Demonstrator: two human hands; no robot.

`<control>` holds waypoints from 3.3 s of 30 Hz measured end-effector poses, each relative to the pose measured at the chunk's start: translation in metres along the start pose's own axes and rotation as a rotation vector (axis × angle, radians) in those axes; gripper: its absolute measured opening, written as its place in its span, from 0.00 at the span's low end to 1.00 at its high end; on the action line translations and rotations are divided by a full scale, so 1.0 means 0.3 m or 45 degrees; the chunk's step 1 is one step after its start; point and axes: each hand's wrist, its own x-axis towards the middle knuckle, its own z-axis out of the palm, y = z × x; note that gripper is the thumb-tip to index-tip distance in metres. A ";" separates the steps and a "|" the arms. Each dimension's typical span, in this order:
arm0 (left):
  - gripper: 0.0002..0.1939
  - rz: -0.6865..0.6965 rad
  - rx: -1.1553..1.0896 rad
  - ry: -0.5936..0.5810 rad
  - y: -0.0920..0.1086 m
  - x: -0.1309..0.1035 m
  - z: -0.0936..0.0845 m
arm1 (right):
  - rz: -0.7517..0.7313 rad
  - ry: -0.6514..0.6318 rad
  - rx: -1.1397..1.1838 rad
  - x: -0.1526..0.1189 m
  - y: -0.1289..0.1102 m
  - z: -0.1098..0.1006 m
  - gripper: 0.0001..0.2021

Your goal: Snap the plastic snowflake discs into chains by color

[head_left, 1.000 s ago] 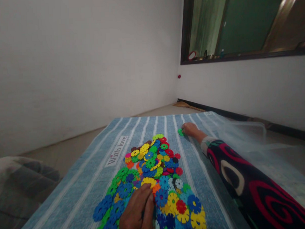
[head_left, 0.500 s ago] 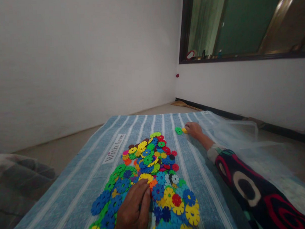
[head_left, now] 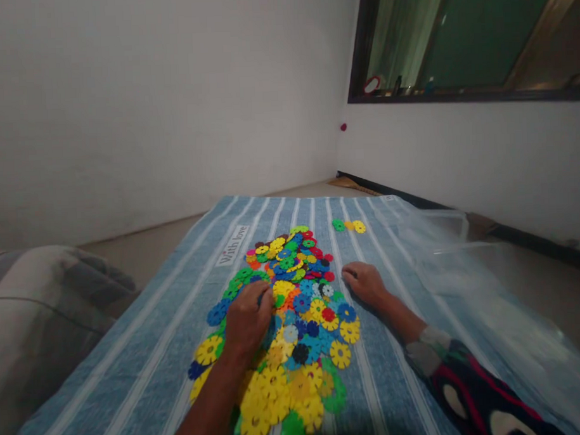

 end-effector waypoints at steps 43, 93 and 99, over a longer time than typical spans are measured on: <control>0.06 0.302 0.192 -0.329 0.103 -0.058 0.076 | -0.118 0.033 0.049 -0.150 -0.059 0.032 0.08; 0.11 0.600 0.133 -0.617 0.172 -0.082 0.097 | -0.095 -0.049 -0.050 -0.143 -0.082 0.012 0.10; 0.11 0.643 0.153 -0.528 0.168 -0.083 0.098 | -0.073 -0.048 -0.012 -0.142 -0.079 0.010 0.09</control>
